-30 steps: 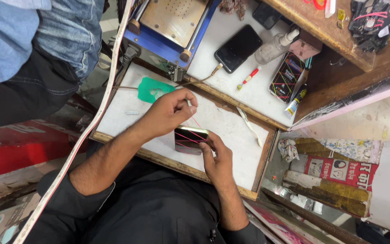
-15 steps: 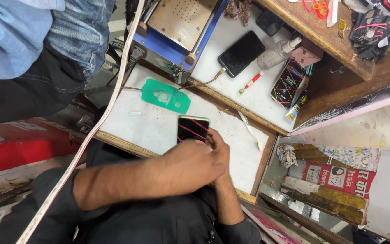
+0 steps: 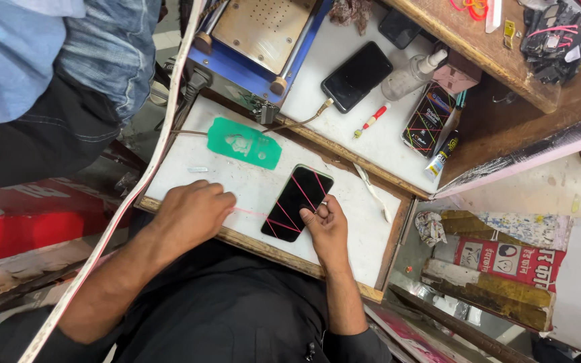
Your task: The person reassembles a smartphone by placing the back cover onto the chassis, then applies adhesive along the edges. They secure the device by wrapping multiple rubber bands around it to hold the back cover in place while the adhesive sets.
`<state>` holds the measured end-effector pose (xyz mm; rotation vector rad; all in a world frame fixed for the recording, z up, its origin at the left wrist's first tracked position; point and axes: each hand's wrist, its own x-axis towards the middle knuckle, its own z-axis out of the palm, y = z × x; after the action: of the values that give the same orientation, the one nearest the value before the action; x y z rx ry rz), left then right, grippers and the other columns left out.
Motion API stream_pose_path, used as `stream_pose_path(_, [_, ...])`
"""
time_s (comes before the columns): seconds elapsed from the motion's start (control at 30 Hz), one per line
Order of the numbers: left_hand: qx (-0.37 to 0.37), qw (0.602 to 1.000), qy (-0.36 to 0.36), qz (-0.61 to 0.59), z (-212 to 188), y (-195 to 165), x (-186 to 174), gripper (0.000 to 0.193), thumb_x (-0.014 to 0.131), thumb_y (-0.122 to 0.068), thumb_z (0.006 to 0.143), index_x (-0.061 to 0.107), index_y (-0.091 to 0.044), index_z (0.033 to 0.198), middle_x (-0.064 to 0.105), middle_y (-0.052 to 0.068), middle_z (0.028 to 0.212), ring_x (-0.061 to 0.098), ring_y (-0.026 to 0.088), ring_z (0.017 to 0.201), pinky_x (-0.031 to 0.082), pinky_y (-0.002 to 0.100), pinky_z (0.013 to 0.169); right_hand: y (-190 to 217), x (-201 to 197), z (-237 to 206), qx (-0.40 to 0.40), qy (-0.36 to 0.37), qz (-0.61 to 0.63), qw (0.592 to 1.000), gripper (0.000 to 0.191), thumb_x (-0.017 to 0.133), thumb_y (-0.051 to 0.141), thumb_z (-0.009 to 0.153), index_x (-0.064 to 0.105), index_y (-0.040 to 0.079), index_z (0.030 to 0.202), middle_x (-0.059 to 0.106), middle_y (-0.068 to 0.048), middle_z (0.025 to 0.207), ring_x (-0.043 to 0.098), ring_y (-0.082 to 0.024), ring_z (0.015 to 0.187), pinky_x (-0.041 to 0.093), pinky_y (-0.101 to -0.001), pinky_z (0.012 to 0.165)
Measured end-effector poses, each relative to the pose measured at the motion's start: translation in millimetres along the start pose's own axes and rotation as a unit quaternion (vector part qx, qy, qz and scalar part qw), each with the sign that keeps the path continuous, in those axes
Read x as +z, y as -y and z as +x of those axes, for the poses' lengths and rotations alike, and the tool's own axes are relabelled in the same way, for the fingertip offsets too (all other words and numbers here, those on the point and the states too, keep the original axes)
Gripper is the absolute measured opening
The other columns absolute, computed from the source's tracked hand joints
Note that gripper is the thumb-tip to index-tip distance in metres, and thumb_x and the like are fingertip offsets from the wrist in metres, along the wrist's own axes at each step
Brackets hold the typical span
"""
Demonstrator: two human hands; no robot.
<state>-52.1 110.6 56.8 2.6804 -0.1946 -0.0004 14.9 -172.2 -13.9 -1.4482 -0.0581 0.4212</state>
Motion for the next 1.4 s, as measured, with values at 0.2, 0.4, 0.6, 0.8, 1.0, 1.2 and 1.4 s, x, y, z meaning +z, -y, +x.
stream_pose_path(0.2, [0.081,0.986,-0.096,-0.113,22,-3,-1,0.012,0.076,-0.02,0.083,0.076,-0.013,0.093,0.068,0.004,0.078,0.068,0.027,0.08,0.055,0.041,0.065,3,1,-5,-0.002,0.0,-0.017,1.0,0.036,0.067,-0.005,0.097,0.058,-0.002,0.132,0.072,-0.008,0.104,0.066,-0.011,0.092,0.055,-0.0238,0.081])
stream_pose_path(0.4, [0.099,0.971,-0.124,-0.18,20,6,-13,0.009,0.077,-0.016,0.082,0.076,-0.012,0.09,0.068,0.006,0.078,0.067,0.027,0.078,0.055,0.039,0.067,-3,-26,-8,0.009,-0.063,0.029,0.998,0.035,0.067,0.002,0.098,0.057,0.0,0.132,0.074,-0.008,0.102,0.063,-0.009,0.08,0.049,-0.0221,0.07])
stream_pose_path(0.6, [0.085,0.978,-0.006,-0.192,7,19,0,0.011,0.076,-0.018,0.082,0.076,-0.013,0.092,0.071,0.009,0.078,0.069,0.029,0.076,0.055,0.04,0.065,16,-35,-3,-0.013,-0.126,0.213,0.969,0.041,0.068,0.006,0.099,0.051,0.006,0.137,0.069,-0.005,0.109,0.068,-0.013,0.086,0.059,-0.0309,0.074])
stream_pose_path(0.8, [-0.045,0.942,0.094,-0.318,-14,11,33,0.017,0.067,-0.019,0.095,0.068,-0.011,0.111,0.07,0.012,0.072,0.068,0.028,0.069,0.054,0.039,0.063,39,-31,-2,-0.05,-0.195,0.185,0.962,0.053,0.068,0.01,0.093,0.049,0.014,0.142,0.071,-0.004,0.115,0.073,-0.015,0.094,0.062,-0.032,0.078])
stream_pose_path(1.0, [-0.169,0.833,0.0,-0.527,7,3,48,0.041,0.052,-0.01,0.097,0.041,-0.006,0.135,0.071,0.005,0.075,0.067,0.015,0.067,0.057,0.032,0.067,22,-24,-21,-0.032,-0.083,0.086,0.992,0.045,0.072,0.01,0.1,0.057,0.006,0.142,0.059,0.002,0.091,0.056,-0.007,0.076,0.046,-0.0203,0.063])
stream_pose_path(1.2, [-0.002,0.868,-0.08,-0.49,39,-40,39,0.049,0.063,-0.013,0.099,0.034,-0.001,0.136,0.068,0.008,0.083,0.069,0.016,0.078,0.057,0.032,0.072,14,-11,-17,-0.073,-0.006,0.011,0.997,0.031,0.069,0.007,0.1,0.061,0.002,0.129,0.059,0.004,0.093,0.055,-0.005,0.085,0.049,-0.0211,0.079])
stream_pose_path(1.4, [0.035,0.911,-0.081,-0.404,74,-46,6,0.036,0.073,-0.021,0.094,0.058,-0.005,0.122,0.064,0.007,0.081,0.065,0.018,0.072,0.053,0.032,0.062,14,-24,-6,-0.072,-0.008,-0.102,0.992,0.025,0.065,0.013,0.103,0.064,0.0,0.124,0.058,0.004,0.092,0.049,-0.004,0.082,0.043,-0.0199,0.073])
